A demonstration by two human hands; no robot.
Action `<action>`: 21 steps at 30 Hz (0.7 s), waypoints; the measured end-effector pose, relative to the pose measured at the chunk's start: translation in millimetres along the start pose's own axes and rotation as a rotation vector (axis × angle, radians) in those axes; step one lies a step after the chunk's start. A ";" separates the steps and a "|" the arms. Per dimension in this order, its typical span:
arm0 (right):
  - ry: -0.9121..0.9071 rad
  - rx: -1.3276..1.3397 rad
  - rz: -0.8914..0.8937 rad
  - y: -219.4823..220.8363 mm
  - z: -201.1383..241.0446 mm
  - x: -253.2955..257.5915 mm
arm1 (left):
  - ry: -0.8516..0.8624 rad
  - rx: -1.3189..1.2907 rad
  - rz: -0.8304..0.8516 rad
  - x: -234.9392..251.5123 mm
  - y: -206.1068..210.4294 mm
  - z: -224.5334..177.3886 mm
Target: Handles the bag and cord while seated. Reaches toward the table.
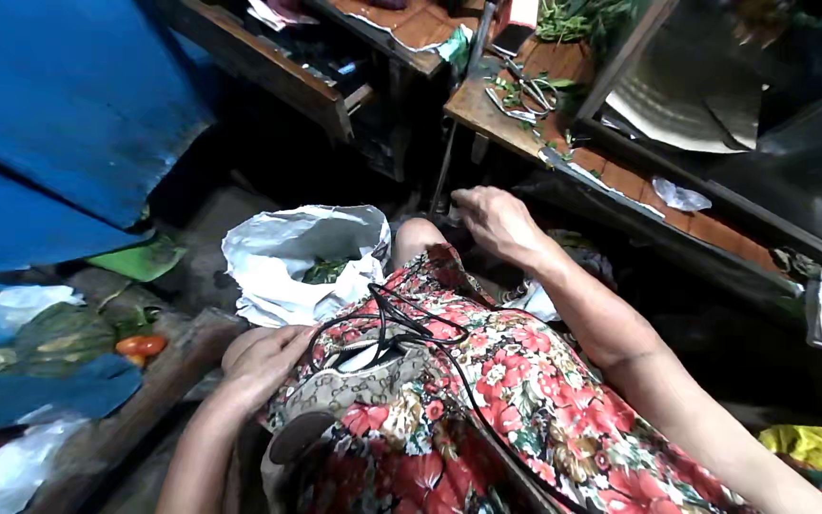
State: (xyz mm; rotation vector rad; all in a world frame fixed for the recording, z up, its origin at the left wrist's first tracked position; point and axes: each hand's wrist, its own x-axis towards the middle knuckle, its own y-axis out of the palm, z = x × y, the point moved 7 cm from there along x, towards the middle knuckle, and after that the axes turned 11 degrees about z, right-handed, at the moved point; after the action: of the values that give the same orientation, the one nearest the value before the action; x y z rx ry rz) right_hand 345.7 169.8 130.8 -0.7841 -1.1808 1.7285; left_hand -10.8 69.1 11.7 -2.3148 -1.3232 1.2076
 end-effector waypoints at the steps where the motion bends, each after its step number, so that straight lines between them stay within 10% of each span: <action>1: 0.034 -0.012 -0.027 -8.5 -11.6 9.6 | 0.003 0.021 -0.013 -0.2 -2.5 3.6; 12: 0.439 -0.100 -0.276 -87.9 -152.5 84.5 | -0.149 0.023 -0.179 1.3 2.7 37.4; 17: 0.625 -0.044 -0.124 -91.9 -183.8 103.2 | -0.175 0.403 -0.468 56.6 70.9 205.2; 21: 0.680 -0.037 -0.084 -94.8 -197.5 111.0 | -0.339 0.361 -0.012 43.1 40.8 127.4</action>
State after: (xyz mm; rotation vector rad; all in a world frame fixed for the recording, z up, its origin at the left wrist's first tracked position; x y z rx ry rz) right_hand 497.4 362.2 147.9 -1.2021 -0.7604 1.2158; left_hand -68.8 54.5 -115.5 -1.9071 -1.0928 1.7297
